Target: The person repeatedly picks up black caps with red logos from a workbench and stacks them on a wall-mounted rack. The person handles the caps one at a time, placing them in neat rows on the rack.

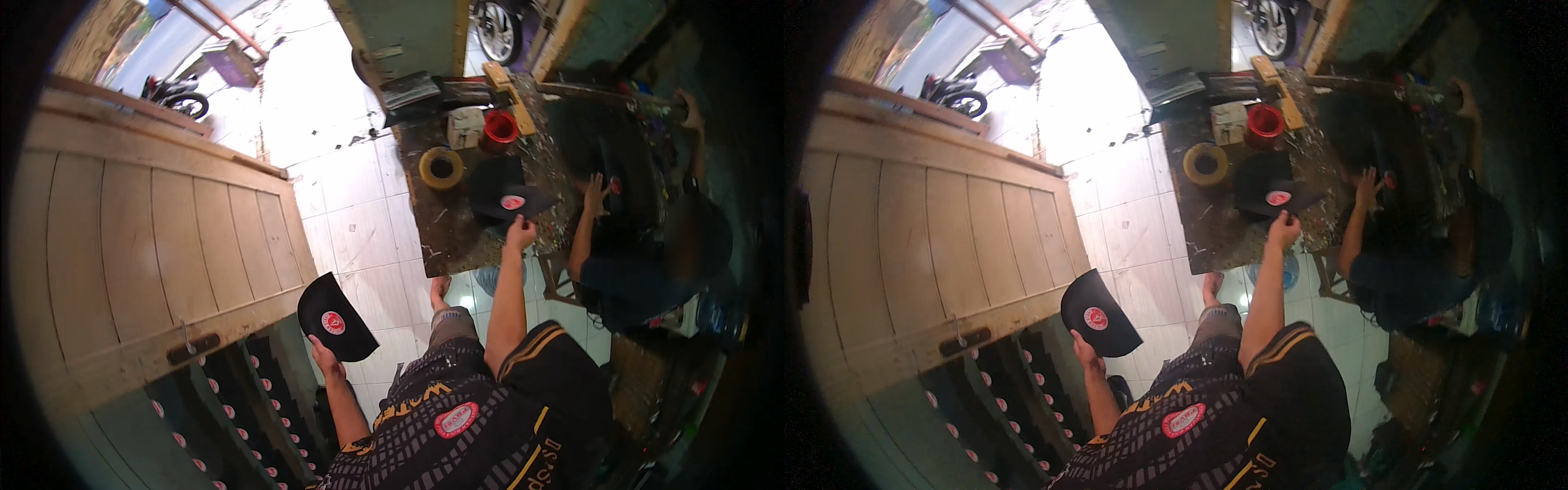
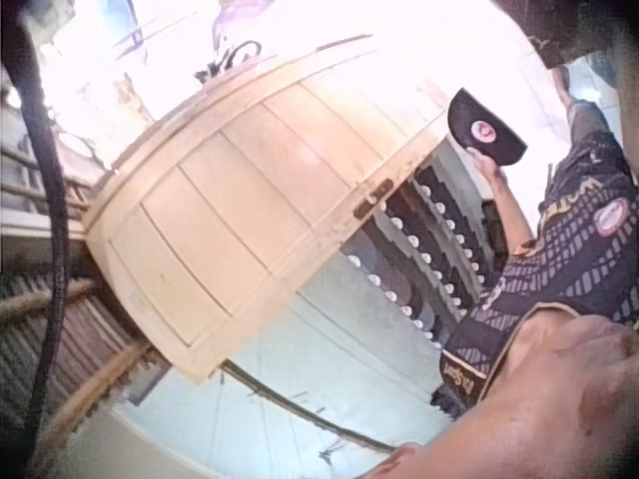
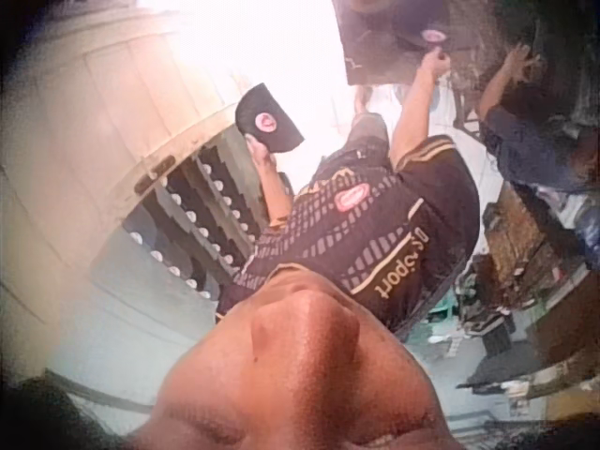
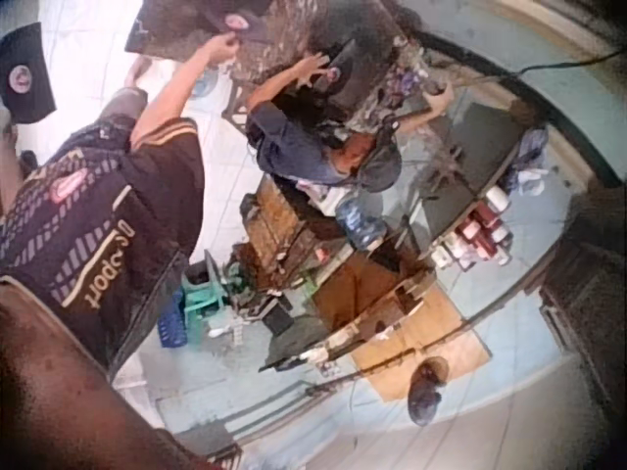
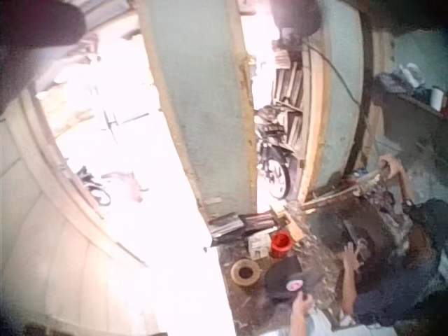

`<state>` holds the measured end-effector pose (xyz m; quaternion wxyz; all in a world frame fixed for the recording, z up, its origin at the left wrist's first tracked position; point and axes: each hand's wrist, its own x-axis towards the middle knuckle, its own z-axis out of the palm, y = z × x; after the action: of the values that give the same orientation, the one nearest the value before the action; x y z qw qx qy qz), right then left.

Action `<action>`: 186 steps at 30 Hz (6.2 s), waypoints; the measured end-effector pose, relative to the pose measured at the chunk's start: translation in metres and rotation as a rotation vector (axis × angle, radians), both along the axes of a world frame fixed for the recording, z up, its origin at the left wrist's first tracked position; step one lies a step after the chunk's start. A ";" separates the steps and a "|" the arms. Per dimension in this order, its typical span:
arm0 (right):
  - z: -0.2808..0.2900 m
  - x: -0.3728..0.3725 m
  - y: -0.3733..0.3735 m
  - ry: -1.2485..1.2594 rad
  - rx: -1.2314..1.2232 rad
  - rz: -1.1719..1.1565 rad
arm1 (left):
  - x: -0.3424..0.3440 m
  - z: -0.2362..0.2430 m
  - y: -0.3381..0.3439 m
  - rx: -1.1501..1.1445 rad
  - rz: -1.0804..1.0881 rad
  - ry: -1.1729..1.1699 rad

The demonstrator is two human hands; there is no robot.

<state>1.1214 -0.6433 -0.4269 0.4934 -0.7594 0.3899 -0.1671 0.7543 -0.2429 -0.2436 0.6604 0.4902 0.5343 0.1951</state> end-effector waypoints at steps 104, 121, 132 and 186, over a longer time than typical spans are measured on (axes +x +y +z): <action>0.636 -1.698 0.478 -0.702 0.718 2.702 | -1.498 -0.164 -0.514 0.118 2.034 -0.326; 0.302 -1.697 0.257 1.859 0.701 3.078 | -1.463 0.169 -0.407 0.386 1.547 -0.767; 0.378 -1.631 0.263 0.946 0.679 3.110 | -1.454 0.166 -0.326 0.478 1.359 -0.495; 0.627 -1.574 0.520 -0.522 0.767 2.478 | -1.428 0.088 -0.296 0.405 0.937 0.024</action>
<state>-0.4530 -0.1233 0.1999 0.5605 -0.3697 -0.6413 0.3714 -0.6734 -0.5393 -0.1555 0.3876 0.3185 0.6557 0.5643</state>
